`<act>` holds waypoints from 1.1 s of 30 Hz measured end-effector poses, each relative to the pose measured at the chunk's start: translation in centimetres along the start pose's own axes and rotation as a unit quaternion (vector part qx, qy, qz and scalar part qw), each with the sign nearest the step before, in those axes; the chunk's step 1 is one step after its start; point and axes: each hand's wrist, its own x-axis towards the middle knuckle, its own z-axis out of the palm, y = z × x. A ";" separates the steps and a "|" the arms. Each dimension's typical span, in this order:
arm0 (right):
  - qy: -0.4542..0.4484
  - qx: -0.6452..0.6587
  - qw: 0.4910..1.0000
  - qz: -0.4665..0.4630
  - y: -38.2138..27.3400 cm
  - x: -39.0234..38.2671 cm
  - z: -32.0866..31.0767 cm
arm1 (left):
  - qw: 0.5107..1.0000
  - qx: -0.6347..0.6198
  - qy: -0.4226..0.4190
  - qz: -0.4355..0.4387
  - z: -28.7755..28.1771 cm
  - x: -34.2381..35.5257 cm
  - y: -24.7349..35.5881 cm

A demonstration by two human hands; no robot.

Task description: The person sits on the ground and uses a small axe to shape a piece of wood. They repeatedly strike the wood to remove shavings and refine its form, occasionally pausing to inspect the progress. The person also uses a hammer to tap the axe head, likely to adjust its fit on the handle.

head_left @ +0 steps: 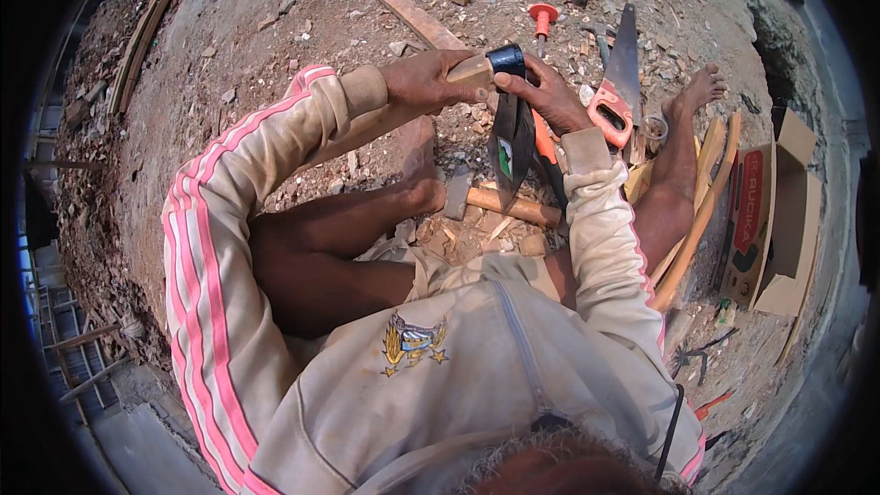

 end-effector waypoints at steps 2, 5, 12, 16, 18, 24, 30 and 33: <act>0.053 0.033 0.997 0.049 1.1 -0.5 0.6 | 0.999 0.028 0.031 0.020 -0.2 1.5 -3.8; 0.078 0.022 0.994 0.074 3.5 -2.4 2.6 | 0.998 0.011 0.037 -0.042 -1.0 2.8 -7.0; 0.238 -0.253 0.936 0.056 9.2 0.4 7.5 | 0.986 -0.048 0.130 -0.097 -3.2 3.3 -10.5; 0.208 -0.278 0.936 0.053 9.4 1.9 6.4 | 0.991 -0.060 0.044 -0.112 -4.8 3.2 -10.8; 0.214 -0.240 0.946 0.041 9.6 1.6 7.5 | 0.990 -0.052 0.030 -0.127 -6.1 2.7 -10.1; 0.289 -0.219 0.932 0.016 10.9 2.6 9.1 | 0.972 -0.069 0.166 -0.149 -3.8 3.7 -12.9; 0.267 -0.222 0.937 0.037 11.3 3.2 8.7 | 0.980 -0.070 0.127 -0.136 -4.6 3.6 -12.3; 0.264 -0.237 0.935 0.026 11.1 2.5 8.4 | 0.989 0.002 0.067 -0.134 -6.5 4.2 -12.2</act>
